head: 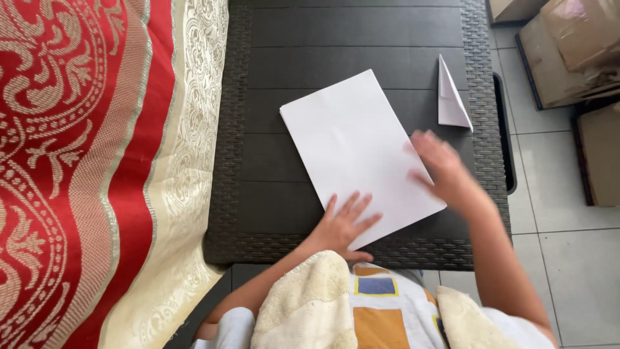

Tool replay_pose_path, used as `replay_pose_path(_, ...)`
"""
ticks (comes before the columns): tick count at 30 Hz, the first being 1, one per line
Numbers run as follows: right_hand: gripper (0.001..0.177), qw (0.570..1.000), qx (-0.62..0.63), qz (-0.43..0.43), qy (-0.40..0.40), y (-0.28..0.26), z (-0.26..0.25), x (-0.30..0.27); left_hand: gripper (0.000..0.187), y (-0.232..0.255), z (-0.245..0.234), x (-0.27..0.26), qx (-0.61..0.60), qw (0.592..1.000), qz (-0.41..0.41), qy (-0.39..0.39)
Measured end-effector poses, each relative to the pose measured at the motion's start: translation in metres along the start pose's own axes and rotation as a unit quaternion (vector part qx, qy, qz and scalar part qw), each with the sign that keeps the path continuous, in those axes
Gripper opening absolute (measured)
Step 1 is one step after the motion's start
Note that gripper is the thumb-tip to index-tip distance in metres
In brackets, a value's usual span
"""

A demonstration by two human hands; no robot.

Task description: Folding white paper sheets on a table to create paper airplanes.

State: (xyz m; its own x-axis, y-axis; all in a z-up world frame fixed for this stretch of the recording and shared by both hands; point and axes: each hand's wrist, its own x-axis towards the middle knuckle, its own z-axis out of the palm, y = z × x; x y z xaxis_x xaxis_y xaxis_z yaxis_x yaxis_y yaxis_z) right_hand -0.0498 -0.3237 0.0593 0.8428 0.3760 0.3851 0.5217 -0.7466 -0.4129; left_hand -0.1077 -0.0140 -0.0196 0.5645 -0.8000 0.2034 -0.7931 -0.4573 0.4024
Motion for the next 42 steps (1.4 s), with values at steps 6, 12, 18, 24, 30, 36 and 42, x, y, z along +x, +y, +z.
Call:
replay_pose_path(6, 0.091, 0.979, -0.044, 0.125, -0.154, -0.053, 0.020, -0.078, 0.050, -0.009, 0.036, -0.018, 0.021, 0.988, 0.036, 0.148)
replay_pose_path(12, 0.104, 0.995, -0.057, 0.075, -0.036, -0.069, 0.015, -0.105, 0.020, 0.000, -0.062, -0.023, -0.004, 0.982, 0.025, 0.186)
replay_pose_path(18, 0.010, 0.977, 0.110, 0.160, 0.084, -0.092, -0.012, -0.099, 0.050, -0.009, -0.119, -0.042, -0.280, 0.943, -0.024, 0.180)
replay_pose_path(24, 0.014, 0.935, 0.156, 0.249, 0.200, -0.050, 0.035, -0.103, 0.017, -0.068, -0.046, -0.035, -0.233, 0.928, -0.157, 0.244)
replay_pose_path(30, 0.062, 0.919, 0.130, 0.369, 0.042, -0.043, 0.032, -0.030, 0.035, -0.068, -0.066, 0.007, -0.104, 0.928, -0.300, 0.195)
replay_pose_path(36, 0.024, 0.944, 0.050, 0.322, -0.052, -0.042, 0.016, -0.011, 0.035, -0.073, -0.075, 0.001, -0.051, 0.932, -0.331, 0.140)
replay_pose_path(42, 0.012, 0.989, -0.047, 0.133, -0.035, -0.049, 0.028, -0.011, 0.043, -0.073, -0.072, -0.032, -0.050, 0.924, -0.349, 0.148)
